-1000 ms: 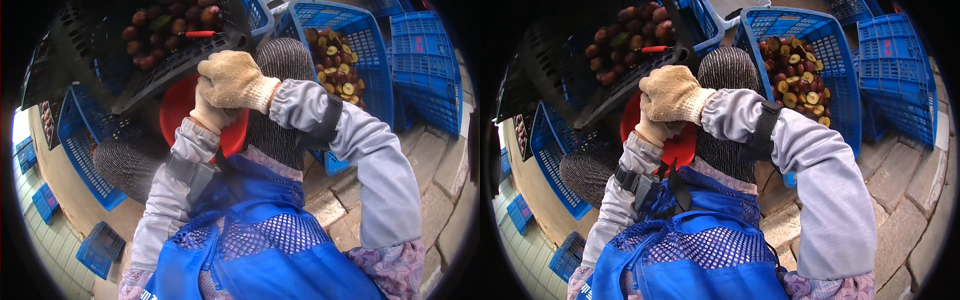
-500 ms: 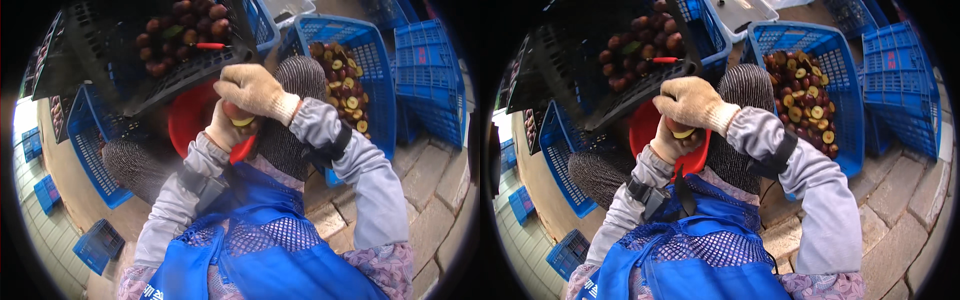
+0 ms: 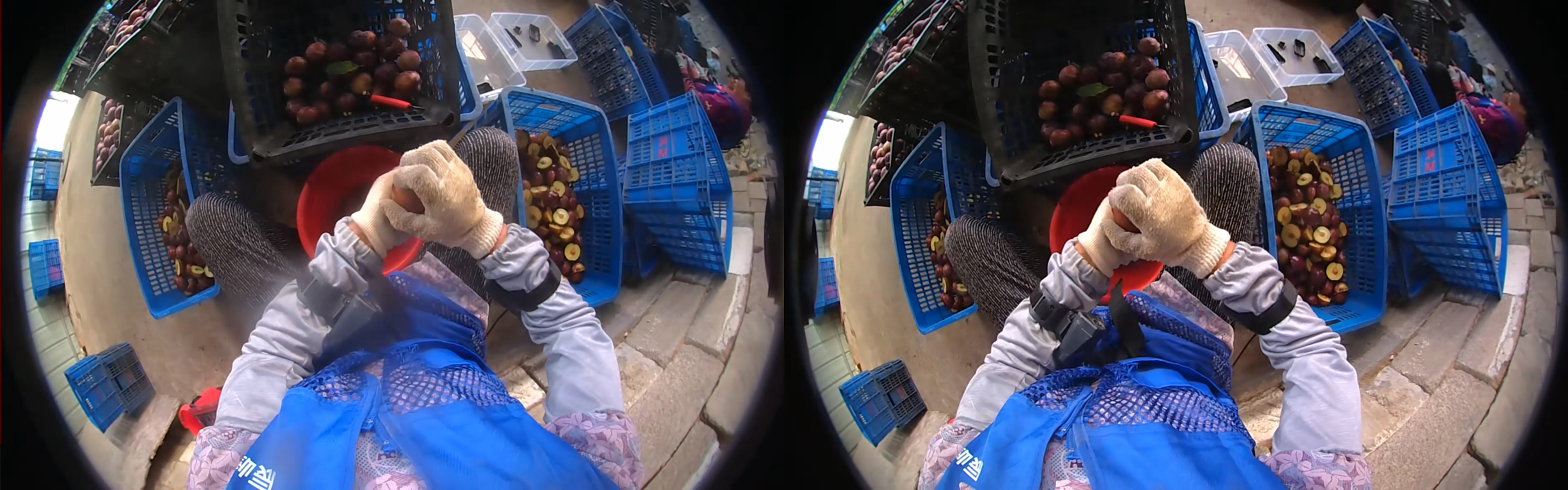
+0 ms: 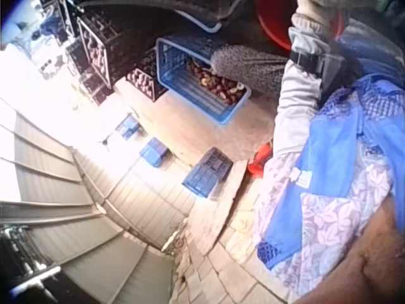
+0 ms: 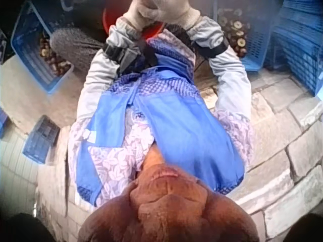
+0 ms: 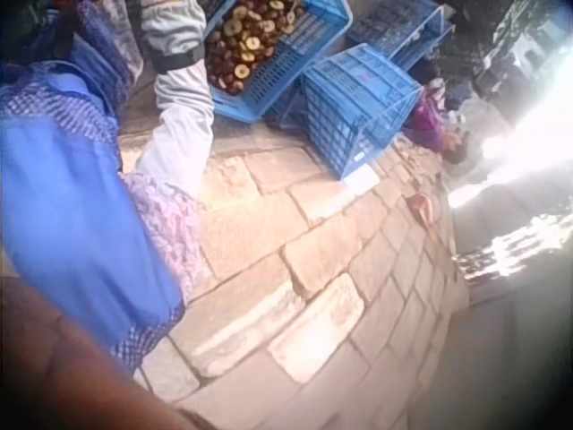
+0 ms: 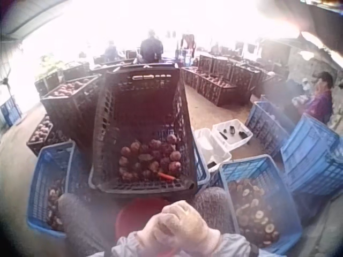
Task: Peeling and cutting plums in an agricultural processing area.
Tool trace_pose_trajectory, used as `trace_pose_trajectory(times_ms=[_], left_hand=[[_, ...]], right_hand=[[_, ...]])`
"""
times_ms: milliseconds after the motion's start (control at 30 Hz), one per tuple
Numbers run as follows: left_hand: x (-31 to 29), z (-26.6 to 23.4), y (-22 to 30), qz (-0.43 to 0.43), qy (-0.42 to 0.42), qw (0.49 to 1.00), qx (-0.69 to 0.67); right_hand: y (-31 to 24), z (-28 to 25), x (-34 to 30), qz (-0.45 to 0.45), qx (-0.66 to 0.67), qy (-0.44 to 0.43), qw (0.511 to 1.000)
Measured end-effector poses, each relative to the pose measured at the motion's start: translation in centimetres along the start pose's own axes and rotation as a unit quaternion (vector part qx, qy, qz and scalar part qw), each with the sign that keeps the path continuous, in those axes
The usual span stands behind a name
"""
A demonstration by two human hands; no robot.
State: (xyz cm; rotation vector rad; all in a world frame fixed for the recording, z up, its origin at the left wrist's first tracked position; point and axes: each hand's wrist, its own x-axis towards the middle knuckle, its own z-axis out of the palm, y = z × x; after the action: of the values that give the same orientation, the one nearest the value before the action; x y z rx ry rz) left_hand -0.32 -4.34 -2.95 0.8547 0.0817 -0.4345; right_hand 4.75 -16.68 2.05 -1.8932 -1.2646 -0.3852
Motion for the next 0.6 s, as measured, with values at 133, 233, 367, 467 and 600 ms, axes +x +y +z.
trace_pose_trajectory(times_ms=[133, 233, 367, 467, 600], left_hand=[[-1.0, 0.5, 1.3, -0.103, 0.045, 0.964, -0.241], [-1.2, 1.1, 1.4, -0.135, 0.108, 0.941, -0.291], [-1.8, 2.1, 2.6, -0.127, 0.208, 0.933, -0.266], [-1.9, 0.0, 1.8, -0.119, 0.178, 0.966, -0.146], [-2.0, 0.5, 2.5, -0.161, 0.193, 0.951, -0.181]], right_hand=[[-0.4, -0.4, -0.1, 0.269, 0.199, -0.002, 0.942], [-0.6, -1.0, 0.7, 0.202, 0.124, -0.063, 0.969], [-1.4, 0.4, 0.9, 0.103, 0.048, -0.058, 0.992], [-1.7, -0.2, 2.1, 0.014, -0.014, -0.091, 0.996], [-0.9, -1.2, 3.8, -0.021, -0.045, -0.150, 0.987]])
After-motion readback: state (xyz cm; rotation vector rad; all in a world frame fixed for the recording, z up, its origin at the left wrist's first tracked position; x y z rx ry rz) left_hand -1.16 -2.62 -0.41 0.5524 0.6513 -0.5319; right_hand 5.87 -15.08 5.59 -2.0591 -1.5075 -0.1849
